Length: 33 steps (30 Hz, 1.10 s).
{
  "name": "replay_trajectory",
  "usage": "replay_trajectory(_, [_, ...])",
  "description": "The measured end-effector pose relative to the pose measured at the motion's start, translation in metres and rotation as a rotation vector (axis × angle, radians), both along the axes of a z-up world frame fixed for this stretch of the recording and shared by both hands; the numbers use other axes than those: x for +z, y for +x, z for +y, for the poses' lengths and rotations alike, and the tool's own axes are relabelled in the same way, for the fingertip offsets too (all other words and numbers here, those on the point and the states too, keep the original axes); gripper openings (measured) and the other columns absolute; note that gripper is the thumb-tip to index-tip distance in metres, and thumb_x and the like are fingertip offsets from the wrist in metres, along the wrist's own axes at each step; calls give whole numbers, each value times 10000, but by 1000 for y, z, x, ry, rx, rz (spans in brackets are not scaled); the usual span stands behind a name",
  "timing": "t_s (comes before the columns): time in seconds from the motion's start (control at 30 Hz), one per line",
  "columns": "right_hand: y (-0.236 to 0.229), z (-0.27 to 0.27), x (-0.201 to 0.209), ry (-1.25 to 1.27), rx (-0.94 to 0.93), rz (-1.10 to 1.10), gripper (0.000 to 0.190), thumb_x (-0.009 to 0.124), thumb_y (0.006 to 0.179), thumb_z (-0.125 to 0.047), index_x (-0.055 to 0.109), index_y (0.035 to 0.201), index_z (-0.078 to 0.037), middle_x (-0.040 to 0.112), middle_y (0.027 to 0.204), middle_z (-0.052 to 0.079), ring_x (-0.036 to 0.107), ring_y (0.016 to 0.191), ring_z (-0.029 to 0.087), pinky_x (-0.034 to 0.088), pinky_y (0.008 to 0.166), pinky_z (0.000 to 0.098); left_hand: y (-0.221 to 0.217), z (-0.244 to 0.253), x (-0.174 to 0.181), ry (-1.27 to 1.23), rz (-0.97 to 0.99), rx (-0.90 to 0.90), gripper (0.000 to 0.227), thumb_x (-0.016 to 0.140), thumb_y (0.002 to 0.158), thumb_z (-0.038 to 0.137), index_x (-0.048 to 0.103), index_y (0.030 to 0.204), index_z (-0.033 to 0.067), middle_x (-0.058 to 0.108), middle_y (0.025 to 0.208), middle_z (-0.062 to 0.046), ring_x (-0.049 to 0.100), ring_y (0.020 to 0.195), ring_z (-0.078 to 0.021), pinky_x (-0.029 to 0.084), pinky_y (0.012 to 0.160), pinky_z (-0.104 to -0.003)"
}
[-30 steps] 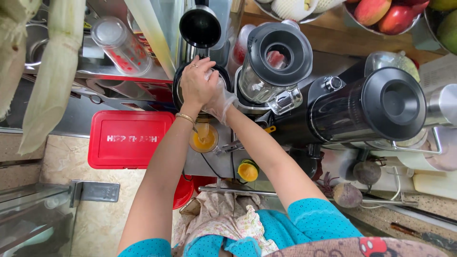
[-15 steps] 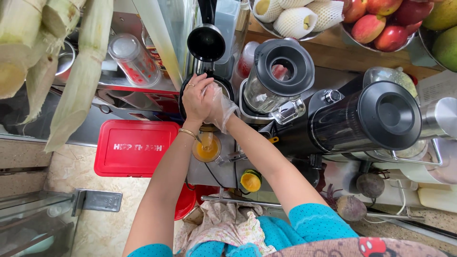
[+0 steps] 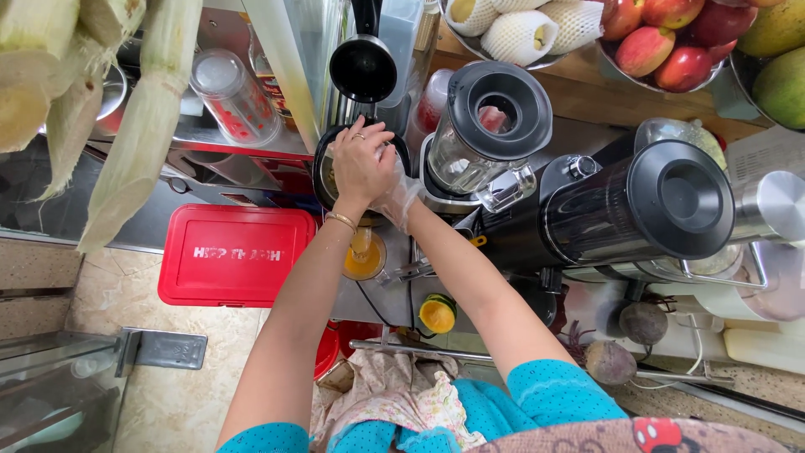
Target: A person is preparing fruit juice using fresh ingredients, liquids, and a cup sealing machine at a food stall.
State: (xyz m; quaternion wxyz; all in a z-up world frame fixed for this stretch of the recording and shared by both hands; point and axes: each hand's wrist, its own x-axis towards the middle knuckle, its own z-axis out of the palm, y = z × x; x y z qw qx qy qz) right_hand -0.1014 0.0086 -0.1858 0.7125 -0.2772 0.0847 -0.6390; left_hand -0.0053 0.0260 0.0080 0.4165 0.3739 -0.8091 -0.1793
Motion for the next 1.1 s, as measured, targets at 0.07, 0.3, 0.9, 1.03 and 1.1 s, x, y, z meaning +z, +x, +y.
replay_trajectory(0.07, [0, 1, 16, -49, 47, 72, 484, 476, 1128, -280, 395, 1557, -71, 485, 1503, 68, 439, 1445, 188, 344, 1237, 325, 2, -5, -4, -1, 15, 19, 207, 682, 858, 198, 801, 999, 105, 748, 1205, -106, 597, 1288, -389, 387, 1120, -490])
replay_trajectory(0.3, [-2, 3, 42, -367, -479, 1625, 455, 588, 1012, -169, 451, 1440, -99, 515, 1428, 84, 461, 1381, 224, 376, 1161, 339, 7, -20, -9, 160, 78, 44, 238, 682, 877, 257, 799, 1015, 102, 740, 1219, -103, 609, 1260, -372, 441, 1081, -444])
replay_trajectory(0.9, [5, 27, 89, -427, -669, 1824, 422, 687, 918, -207, 568, 1315, -127, 599, 1308, 86, 540, 1270, 272, 436, 1058, 395, 13, -6, -5, 72, 120, 12, 228, 682, 882, 218, 793, 1037, 94, 715, 1283, -129, 578, 1317, -380, 416, 1129, -449])
replay_trajectory(1.03, [6, 28, 98, -454, -654, 1757, 467, 694, 895, -214, 541, 1325, -116, 576, 1325, 90, 519, 1292, 271, 426, 1082, 387, 12, -9, -7, 76, 106, 17, 247, 686, 882, 218, 785, 1066, 86, 708, 1289, -130, 574, 1323, -377, 409, 1132, -451])
replay_trajectory(1.1, [2, 21, 68, -398, -592, 1690, 477, 665, 954, -199, 506, 1395, -109, 554, 1395, 85, 500, 1344, 259, 402, 1125, 384, 7, -13, -3, 86, 74, 9, 264, 688, 865, 224, 783, 1063, 77, 713, 1276, -130, 573, 1307, -380, 395, 1128, -468])
